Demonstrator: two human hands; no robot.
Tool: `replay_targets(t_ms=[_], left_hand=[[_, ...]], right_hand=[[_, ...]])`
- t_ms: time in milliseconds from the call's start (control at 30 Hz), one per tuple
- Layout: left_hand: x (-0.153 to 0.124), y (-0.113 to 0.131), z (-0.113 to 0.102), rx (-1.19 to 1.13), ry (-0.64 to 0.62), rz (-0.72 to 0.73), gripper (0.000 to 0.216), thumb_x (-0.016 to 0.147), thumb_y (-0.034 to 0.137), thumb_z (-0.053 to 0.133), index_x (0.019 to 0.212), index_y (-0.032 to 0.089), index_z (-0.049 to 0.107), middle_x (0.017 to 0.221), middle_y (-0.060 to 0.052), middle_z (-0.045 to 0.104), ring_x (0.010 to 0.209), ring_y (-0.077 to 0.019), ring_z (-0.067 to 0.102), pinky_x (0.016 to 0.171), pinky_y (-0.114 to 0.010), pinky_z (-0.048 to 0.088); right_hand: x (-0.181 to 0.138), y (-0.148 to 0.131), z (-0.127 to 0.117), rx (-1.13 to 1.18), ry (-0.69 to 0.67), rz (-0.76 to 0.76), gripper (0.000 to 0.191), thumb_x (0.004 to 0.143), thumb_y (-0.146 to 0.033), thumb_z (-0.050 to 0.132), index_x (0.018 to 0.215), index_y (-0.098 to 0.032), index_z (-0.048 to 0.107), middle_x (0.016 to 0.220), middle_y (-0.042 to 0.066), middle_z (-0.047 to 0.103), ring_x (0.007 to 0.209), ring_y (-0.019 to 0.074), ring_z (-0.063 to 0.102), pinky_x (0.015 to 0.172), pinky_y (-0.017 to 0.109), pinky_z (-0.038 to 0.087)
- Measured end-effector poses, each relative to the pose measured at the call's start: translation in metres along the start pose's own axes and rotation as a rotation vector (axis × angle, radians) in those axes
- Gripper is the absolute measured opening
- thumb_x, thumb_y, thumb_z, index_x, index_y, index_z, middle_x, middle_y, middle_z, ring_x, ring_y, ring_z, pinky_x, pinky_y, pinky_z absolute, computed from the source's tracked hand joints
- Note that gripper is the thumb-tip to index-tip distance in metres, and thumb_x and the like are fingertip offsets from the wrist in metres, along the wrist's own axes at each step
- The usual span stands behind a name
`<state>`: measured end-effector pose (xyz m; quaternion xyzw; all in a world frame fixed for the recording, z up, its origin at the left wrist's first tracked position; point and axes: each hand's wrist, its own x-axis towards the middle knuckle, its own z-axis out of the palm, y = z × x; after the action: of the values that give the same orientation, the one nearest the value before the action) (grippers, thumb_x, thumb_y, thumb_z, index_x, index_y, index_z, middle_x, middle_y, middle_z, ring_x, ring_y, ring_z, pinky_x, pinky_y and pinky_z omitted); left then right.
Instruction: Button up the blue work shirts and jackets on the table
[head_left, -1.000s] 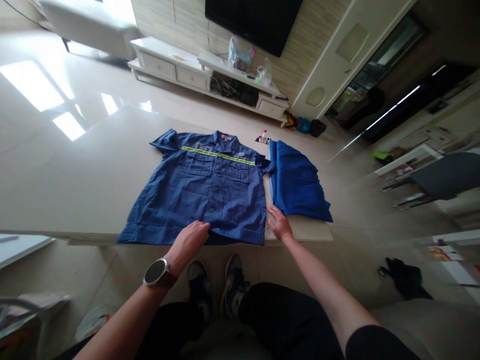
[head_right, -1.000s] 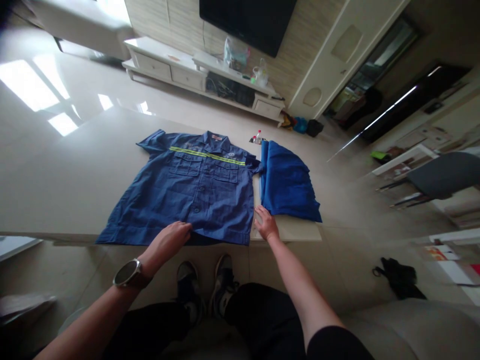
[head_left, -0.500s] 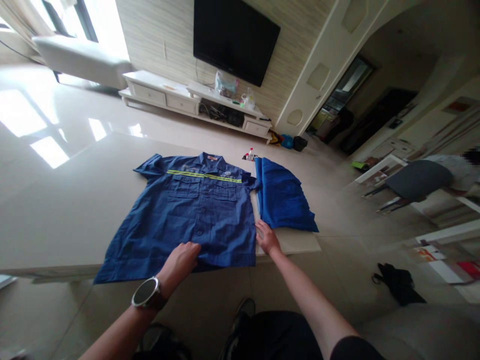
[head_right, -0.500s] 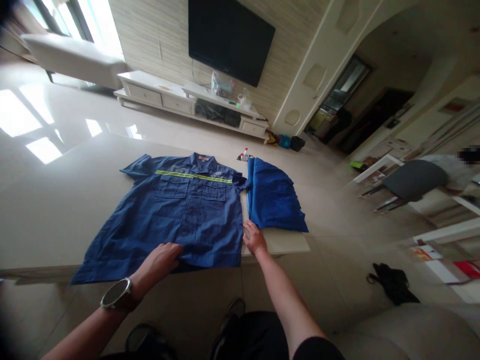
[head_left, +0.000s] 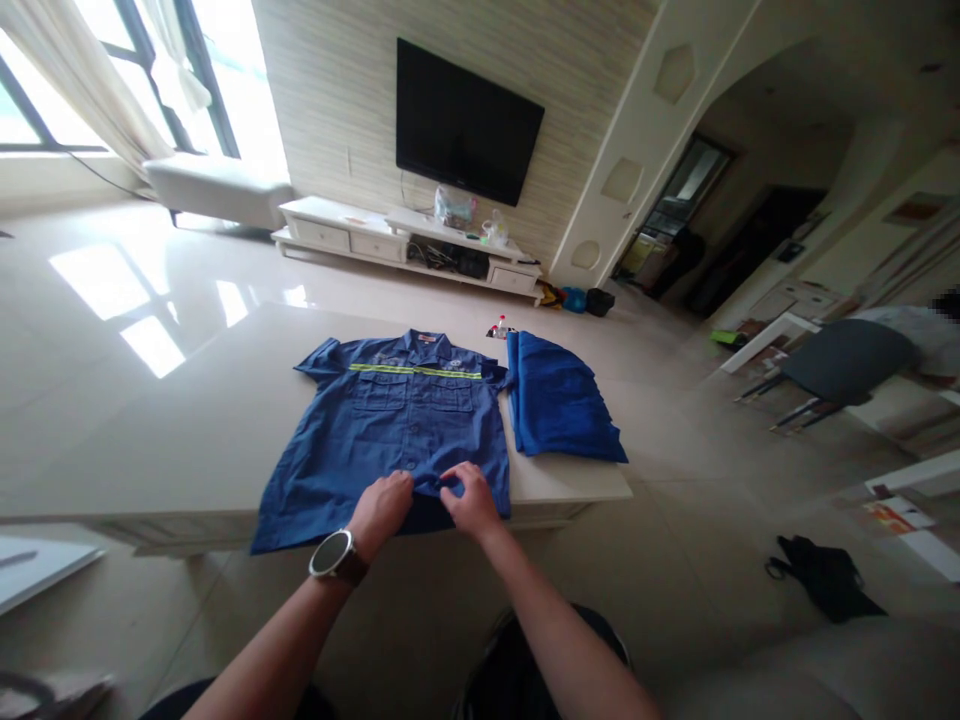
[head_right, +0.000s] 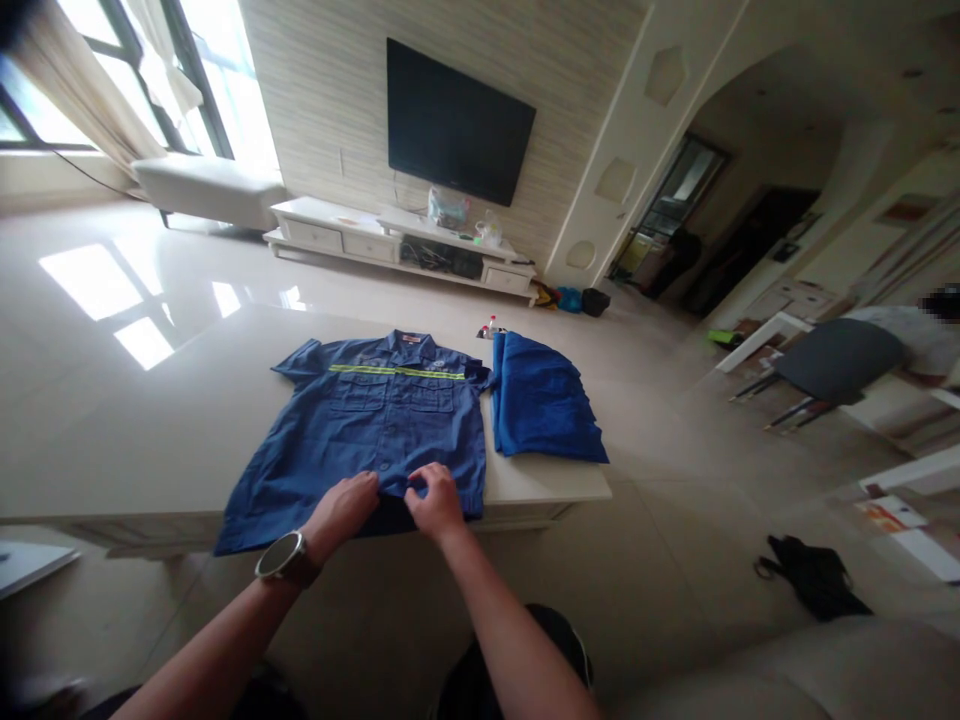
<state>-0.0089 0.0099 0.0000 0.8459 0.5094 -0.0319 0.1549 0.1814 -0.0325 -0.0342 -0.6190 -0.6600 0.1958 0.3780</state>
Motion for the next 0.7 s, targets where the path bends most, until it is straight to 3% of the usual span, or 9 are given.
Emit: replay_targets(t_ms=[100, 233, 400, 567, 700], left_hand=[[-0.014, -0.005, 0.008, -0.023, 0.027, 0.007, 0.027, 0.098, 0.007, 0.040, 0.104, 0.009, 0.066, 0.104, -0.017, 0.072, 0.093, -0.0229, 0.073, 0.085, -0.031, 0.053], [-0.017, -0.012, 0.024, -0.034, 0.029, 0.050, 0.027, 0.095, 0.003, 0.040, 0.098, 0.010, 0.066, 0.100, -0.015, 0.071, 0.090, -0.0210, 0.071, 0.086, -0.031, 0.052], [0.006, 0.004, 0.034, -0.043, 0.026, 0.108, 0.026, 0.094, 0.002, 0.044, 0.102, 0.010, 0.068, 0.106, -0.017, 0.071, 0.096, -0.0237, 0.070, 0.089, -0.033, 0.051], [0.022, 0.014, 0.026, -0.057, 0.024, 0.145, 0.028, 0.092, 0.003, 0.046, 0.108, 0.009, 0.068, 0.113, -0.019, 0.072, 0.103, -0.0271, 0.069, 0.092, -0.036, 0.050], [0.027, 0.008, 0.019, -0.216, 0.072, 0.118, 0.026, 0.095, 0.011, 0.045, 0.110, 0.013, 0.067, 0.112, -0.015, 0.073, 0.102, -0.0238, 0.069, 0.091, -0.033, 0.049]], right_hand=[[-0.017, -0.026, 0.014, -0.008, -0.192, -0.057, 0.029, 0.078, -0.015, 0.072, 0.106, -0.023, 0.069, 0.112, 0.005, 0.071, 0.112, 0.0223, 0.063, 0.103, 0.037, 0.050], [-0.030, -0.024, 0.018, -0.085, -0.371, -0.066, 0.047, 0.076, -0.015, 0.076, 0.120, -0.025, 0.066, 0.123, 0.006, 0.069, 0.118, 0.0242, 0.061, 0.104, 0.039, 0.049], [-0.016, -0.015, 0.013, -0.175, -0.282, -0.051, 0.046, 0.078, -0.015, 0.075, 0.121, -0.028, 0.064, 0.122, 0.005, 0.066, 0.116, 0.0240, 0.060, 0.099, 0.038, 0.049], [0.004, -0.020, 0.013, -0.208, -0.212, -0.048, 0.037, 0.082, -0.017, 0.071, 0.117, -0.025, 0.063, 0.117, 0.005, 0.066, 0.112, 0.0239, 0.058, 0.094, 0.036, 0.047], [0.010, -0.027, 0.012, -0.252, -0.097, -0.095, 0.031, 0.086, -0.016, 0.065, 0.116, -0.023, 0.061, 0.119, 0.006, 0.064, 0.114, 0.0247, 0.053, 0.096, 0.038, 0.043]])
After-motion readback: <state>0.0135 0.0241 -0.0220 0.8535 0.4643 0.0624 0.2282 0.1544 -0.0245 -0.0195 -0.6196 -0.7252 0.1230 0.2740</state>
